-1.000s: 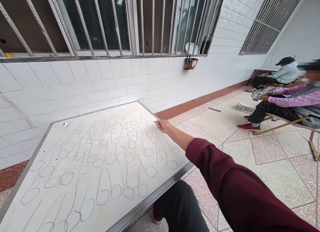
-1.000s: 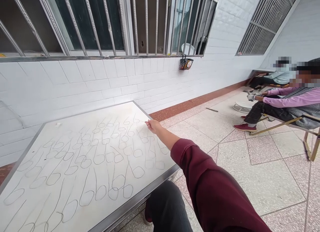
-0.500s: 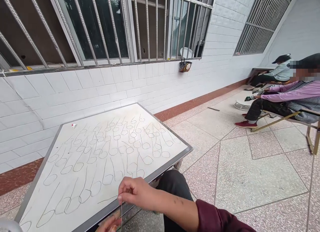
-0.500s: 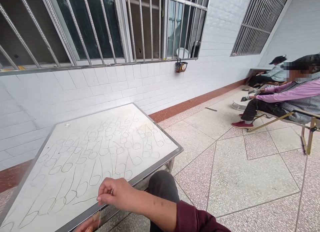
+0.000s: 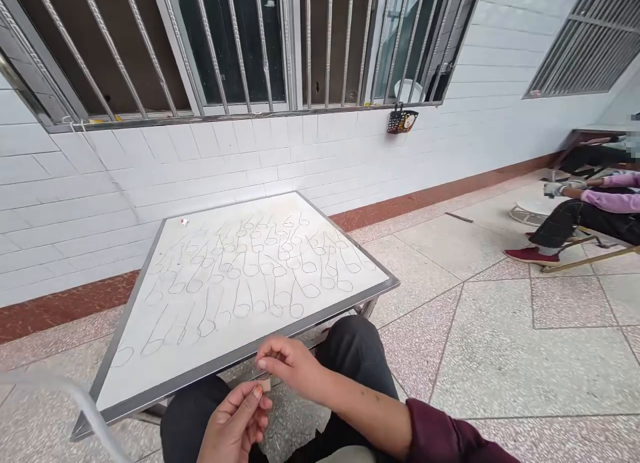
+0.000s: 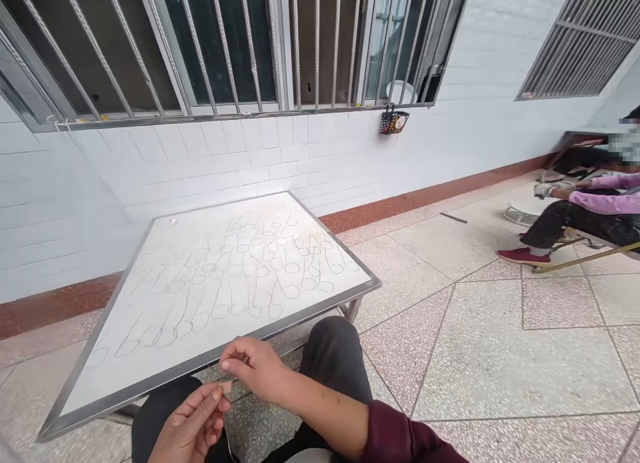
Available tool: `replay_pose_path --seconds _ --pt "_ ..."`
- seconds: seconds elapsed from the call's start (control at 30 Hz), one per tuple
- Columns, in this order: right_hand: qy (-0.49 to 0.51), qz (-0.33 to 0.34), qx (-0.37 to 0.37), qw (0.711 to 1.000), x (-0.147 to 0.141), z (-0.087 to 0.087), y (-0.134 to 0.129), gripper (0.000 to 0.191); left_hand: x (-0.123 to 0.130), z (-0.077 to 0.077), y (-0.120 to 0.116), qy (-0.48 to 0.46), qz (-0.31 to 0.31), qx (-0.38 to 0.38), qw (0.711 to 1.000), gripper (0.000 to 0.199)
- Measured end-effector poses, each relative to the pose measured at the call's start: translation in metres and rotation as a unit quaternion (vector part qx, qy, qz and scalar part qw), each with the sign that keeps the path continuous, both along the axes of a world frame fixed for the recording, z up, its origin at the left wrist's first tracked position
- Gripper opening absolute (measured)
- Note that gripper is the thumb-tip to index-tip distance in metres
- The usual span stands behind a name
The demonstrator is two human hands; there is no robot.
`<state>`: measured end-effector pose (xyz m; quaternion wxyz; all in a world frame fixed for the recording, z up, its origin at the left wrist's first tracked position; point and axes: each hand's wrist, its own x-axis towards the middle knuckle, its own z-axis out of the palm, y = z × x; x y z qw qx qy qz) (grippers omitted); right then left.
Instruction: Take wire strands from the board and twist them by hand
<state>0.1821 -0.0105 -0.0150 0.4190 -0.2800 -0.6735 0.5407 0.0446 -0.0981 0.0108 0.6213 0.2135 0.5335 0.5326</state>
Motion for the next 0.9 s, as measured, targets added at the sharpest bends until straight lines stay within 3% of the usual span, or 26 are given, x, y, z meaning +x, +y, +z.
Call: replay_pose_path --seconds 0.1,0.23,0.4,0.63,0.77,0.9 --pt "0.018 0.047 -0.037 0.998 0.005 -0.012 -0.004 0.015 0.001 0.009 -0.004 -0.054 0.064 0.012 0.996 0.041" --pt "0.06 0.133 -0.078 0.986 0.005 -0.025 -0.019 0.034 -0.001 0.009 -0.006 -0.081 0.126 0.028 0.988 0.037" --pt "0.138 0.109 -0.166 0.97 -0.005 -0.026 -0.037 0.03 0.0 0.007 -0.009 -0.079 0.142 0.049 0.986 0.035" --pt "0.19 0.047 -0.284 0.939 -0.013 -0.019 -0.04 0.029 -0.003 0.002 -0.01 -0.052 0.145 0.071 0.985 0.034" --pt "0.191 0.05 -0.294 0.935 -0.013 -0.017 -0.038 0.028 -0.007 -0.001 -0.009 -0.052 0.182 0.082 0.978 0.035" --pt "0.186 0.043 -0.291 0.937 -0.012 -0.016 -0.034 0.028 -0.009 -0.003 -0.009 -0.052 0.176 0.082 0.98 0.034"
